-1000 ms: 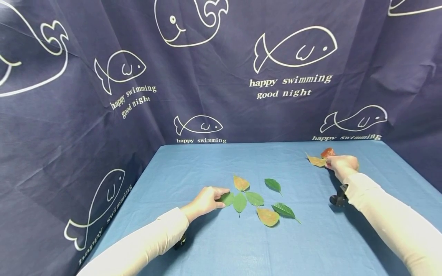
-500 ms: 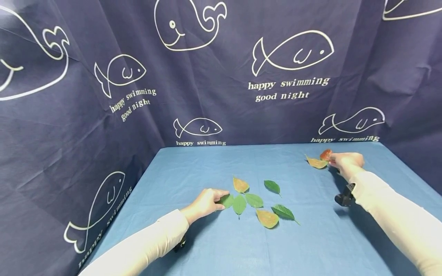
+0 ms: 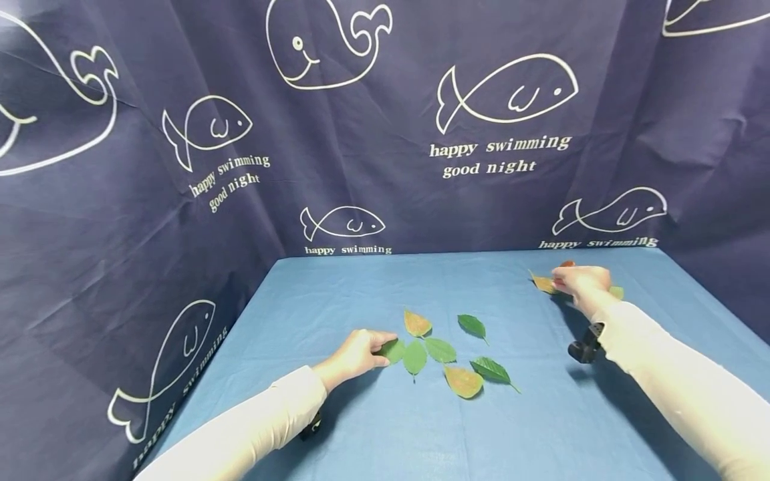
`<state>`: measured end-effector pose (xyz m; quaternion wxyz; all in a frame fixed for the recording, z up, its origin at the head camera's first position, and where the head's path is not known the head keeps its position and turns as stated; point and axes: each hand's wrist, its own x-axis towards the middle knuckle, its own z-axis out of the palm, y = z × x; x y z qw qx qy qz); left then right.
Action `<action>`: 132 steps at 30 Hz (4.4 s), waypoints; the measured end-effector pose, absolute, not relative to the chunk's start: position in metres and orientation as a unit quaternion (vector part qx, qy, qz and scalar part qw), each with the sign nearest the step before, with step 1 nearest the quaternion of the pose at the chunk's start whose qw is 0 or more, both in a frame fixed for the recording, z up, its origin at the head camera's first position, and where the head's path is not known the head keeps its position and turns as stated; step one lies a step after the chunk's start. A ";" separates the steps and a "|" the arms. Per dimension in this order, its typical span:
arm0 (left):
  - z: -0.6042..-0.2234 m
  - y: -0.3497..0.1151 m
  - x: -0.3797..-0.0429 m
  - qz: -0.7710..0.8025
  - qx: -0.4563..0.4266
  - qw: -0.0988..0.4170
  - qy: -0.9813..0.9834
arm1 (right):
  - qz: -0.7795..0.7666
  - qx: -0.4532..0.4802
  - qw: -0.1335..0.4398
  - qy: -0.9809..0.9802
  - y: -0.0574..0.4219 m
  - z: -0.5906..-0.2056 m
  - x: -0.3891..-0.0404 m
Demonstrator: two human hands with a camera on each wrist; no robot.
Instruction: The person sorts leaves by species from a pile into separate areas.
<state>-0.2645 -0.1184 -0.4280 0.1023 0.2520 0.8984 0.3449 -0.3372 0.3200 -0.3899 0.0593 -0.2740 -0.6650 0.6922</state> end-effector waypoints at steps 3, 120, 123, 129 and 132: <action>-0.427 -0.120 -0.265 0.344 0.250 0.097 0.900 | 0.691 -0.263 0.059 -0.671 0.306 -0.387 -0.343; -0.426 -0.115 -0.264 0.324 0.251 0.092 0.907 | 0.646 -0.013 -0.175 -0.743 0.164 -0.398 -0.324; -0.425 -0.114 -0.265 0.319 0.250 0.094 0.909 | 0.644 -0.016 -0.173 -0.745 0.169 -0.396 -0.323; -0.425 -0.114 -0.265 0.325 0.248 0.094 0.908 | 0.645 -0.017 -0.165 -0.746 0.178 -0.393 -0.322; -0.426 -0.114 -0.264 0.324 0.249 0.093 0.908 | 0.650 -0.014 -0.163 -0.742 0.182 -0.391 -0.321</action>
